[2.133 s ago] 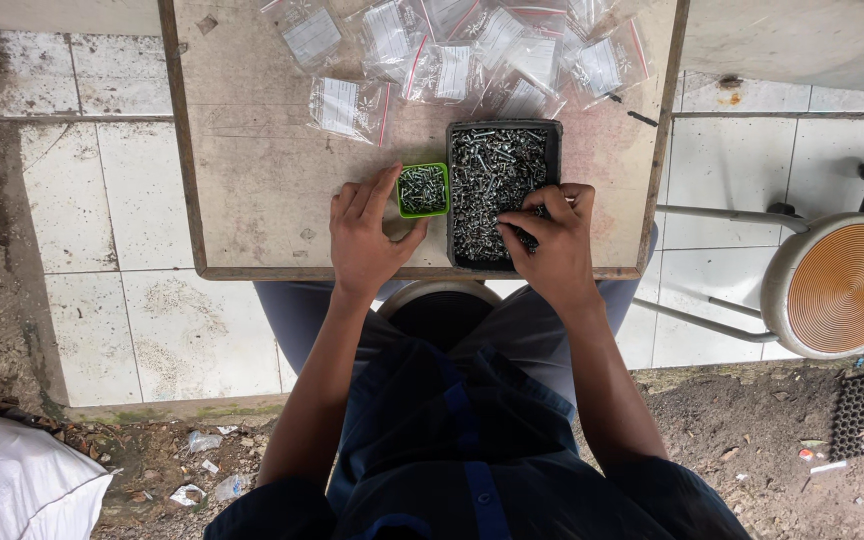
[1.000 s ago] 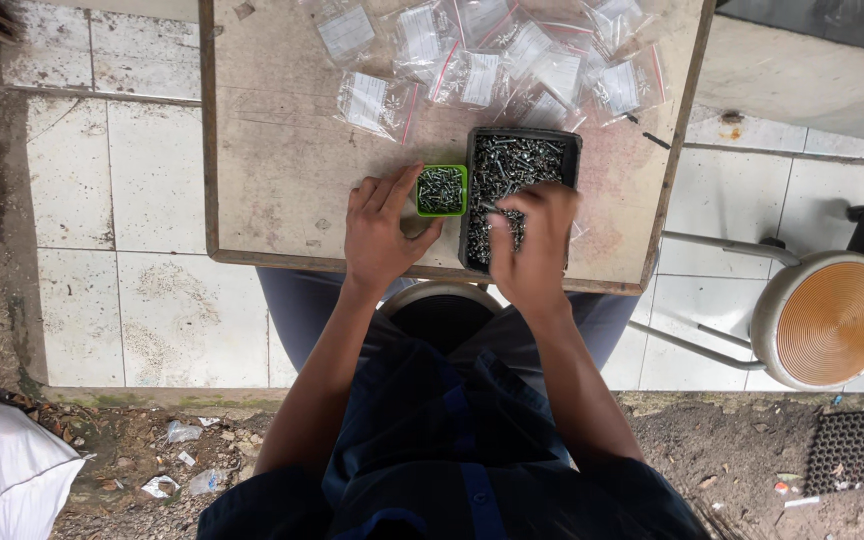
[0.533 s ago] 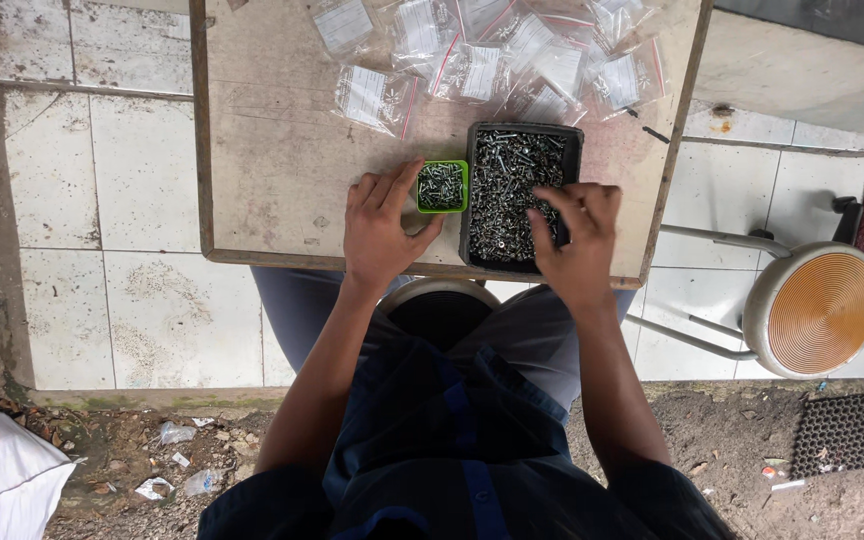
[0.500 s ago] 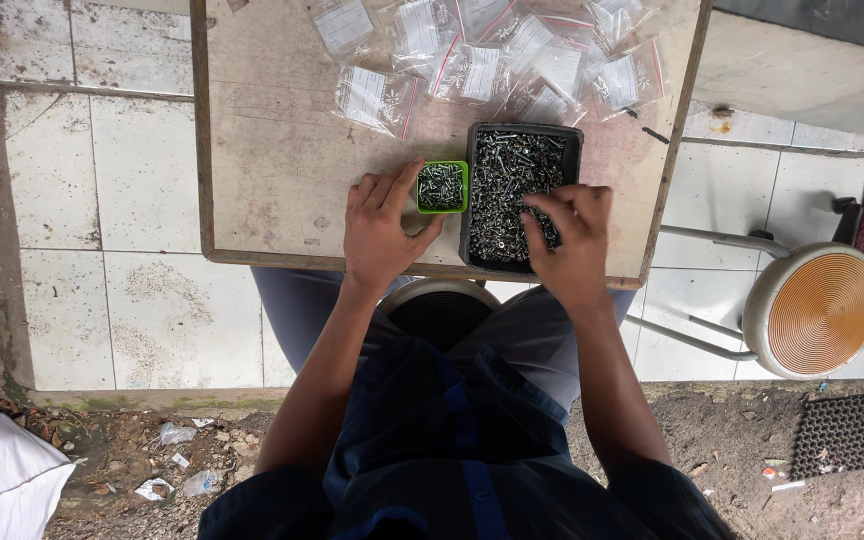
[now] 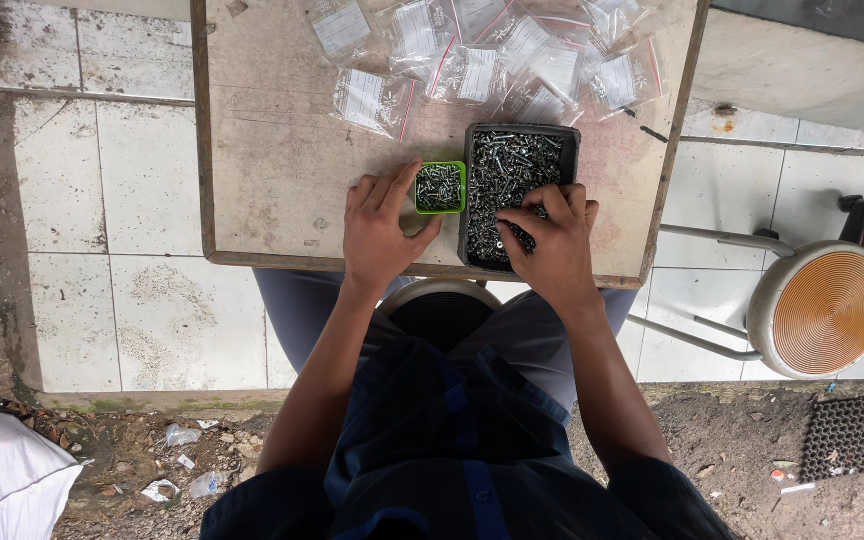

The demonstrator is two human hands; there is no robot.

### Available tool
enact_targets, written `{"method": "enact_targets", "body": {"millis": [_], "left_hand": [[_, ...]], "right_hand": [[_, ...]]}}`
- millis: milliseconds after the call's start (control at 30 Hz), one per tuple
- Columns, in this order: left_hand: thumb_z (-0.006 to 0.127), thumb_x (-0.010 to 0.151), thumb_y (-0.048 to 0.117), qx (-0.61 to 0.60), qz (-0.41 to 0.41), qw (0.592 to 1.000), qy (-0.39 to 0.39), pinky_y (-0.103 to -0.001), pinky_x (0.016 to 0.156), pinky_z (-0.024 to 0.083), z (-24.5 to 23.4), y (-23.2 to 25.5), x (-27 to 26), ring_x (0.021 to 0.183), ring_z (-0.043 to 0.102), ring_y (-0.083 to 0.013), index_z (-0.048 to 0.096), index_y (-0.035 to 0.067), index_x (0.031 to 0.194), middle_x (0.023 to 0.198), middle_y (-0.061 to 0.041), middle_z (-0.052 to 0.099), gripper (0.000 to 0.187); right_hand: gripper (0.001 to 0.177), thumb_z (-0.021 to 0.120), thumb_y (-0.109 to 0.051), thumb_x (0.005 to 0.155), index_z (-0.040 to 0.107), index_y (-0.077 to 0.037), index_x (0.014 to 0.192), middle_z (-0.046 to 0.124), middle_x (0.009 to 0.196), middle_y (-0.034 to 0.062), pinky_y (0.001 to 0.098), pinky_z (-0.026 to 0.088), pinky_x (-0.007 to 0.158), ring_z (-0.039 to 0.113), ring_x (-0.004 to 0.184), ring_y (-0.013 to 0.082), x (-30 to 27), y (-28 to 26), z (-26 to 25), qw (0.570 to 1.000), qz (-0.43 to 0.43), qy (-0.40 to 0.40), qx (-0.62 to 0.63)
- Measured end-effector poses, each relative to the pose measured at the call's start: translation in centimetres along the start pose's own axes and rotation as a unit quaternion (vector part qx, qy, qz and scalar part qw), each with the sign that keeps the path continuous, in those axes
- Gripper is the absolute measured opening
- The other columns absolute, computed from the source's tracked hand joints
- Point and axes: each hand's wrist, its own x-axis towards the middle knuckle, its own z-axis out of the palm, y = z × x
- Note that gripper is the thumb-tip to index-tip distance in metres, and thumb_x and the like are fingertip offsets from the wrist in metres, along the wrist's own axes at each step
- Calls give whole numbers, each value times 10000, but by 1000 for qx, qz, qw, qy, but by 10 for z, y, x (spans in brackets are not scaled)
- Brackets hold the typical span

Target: The person sits at a table and sorts small metal screws from a large black tray into a smaller green container using their hands. They repeatedly pick up handfuls of screws and transfer them, occasionally adjusting the position of the containers.

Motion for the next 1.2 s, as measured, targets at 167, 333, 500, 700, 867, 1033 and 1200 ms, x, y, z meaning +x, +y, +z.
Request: {"method": "enact_targets", "body": {"millis": [167, 333, 500, 700, 867, 1033, 1200], "left_hand": [[932, 835, 333, -3, -1, 1000, -6, -409, 831, 507, 0, 1, -1, 998, 658, -240, 664, 157, 1482, 1262, -64, 742, 722], [940, 819, 349, 4, 0, 1000, -2, -405, 835, 503, 0, 0, -1, 1005, 654, -230, 663, 169, 1482, 1280, -47, 739, 740], [937, 817, 332, -2, -3, 1000, -7, -415, 831, 506, 1, 0, -1, 1005, 656, -242, 665, 162, 1480, 1269, -62, 743, 737], [932, 830, 341, -1, -1, 1000, -5, -417, 829, 510, 1, 0, -1, 1004, 661, -242, 665, 157, 1478, 1267, -67, 744, 724], [943, 821, 346, 6, -4, 1000, -12, -420, 840, 514, 4, -4, -4, 1020, 660, -245, 655, 167, 1493, 1268, -66, 741, 753], [907, 911, 328, -9, -3, 1000, -13, -454, 856, 529, 1, 0, -1, 1066, 660, -268, 626, 136, 1512, 1265, -99, 727, 691], [914, 886, 348, 3, -5, 1000, -24, -438, 883, 532, 2, -2, -5, 1098, 652, -248, 617, 154, 1523, 1303, -82, 715, 730]], "right_hand": [[144, 876, -218, 910, 807, -309, 999, 495, 1022, -68, 420, 337, 826, 466, 1025, 203, 0, 10, 8, 999, 10, -19, -39], [216, 910, -192, 823, 824, -328, 967, 502, 972, -73, 419, 349, 815, 487, 974, 203, 2, 13, 9, 998, 20, -27, -56], [161, 900, -170, 827, 825, -284, 913, 517, 961, -63, 406, 350, 810, 514, 963, 206, 4, 8, 5, 999, 13, -20, -42], [121, 884, -187, 883, 804, -277, 893, 507, 974, -69, 404, 359, 804, 520, 937, 192, 5, 5, 1, 998, -10, -11, -56], [81, 820, -128, 978, 765, -180, 1006, 465, 997, -44, 405, 399, 854, 528, 964, 213, 12, 3, -13, 998, 4, 28, 60], [37, 744, -65, 1049, 735, -66, 1086, 473, 998, 43, 418, 458, 892, 555, 952, 291, 30, -15, -27, 974, -22, 139, 175], [295, 832, -73, 954, 741, -59, 1235, 648, 1096, 141, 503, 545, 870, 704, 978, 377, 44, -9, 2, 977, -25, 19, 211]]}}
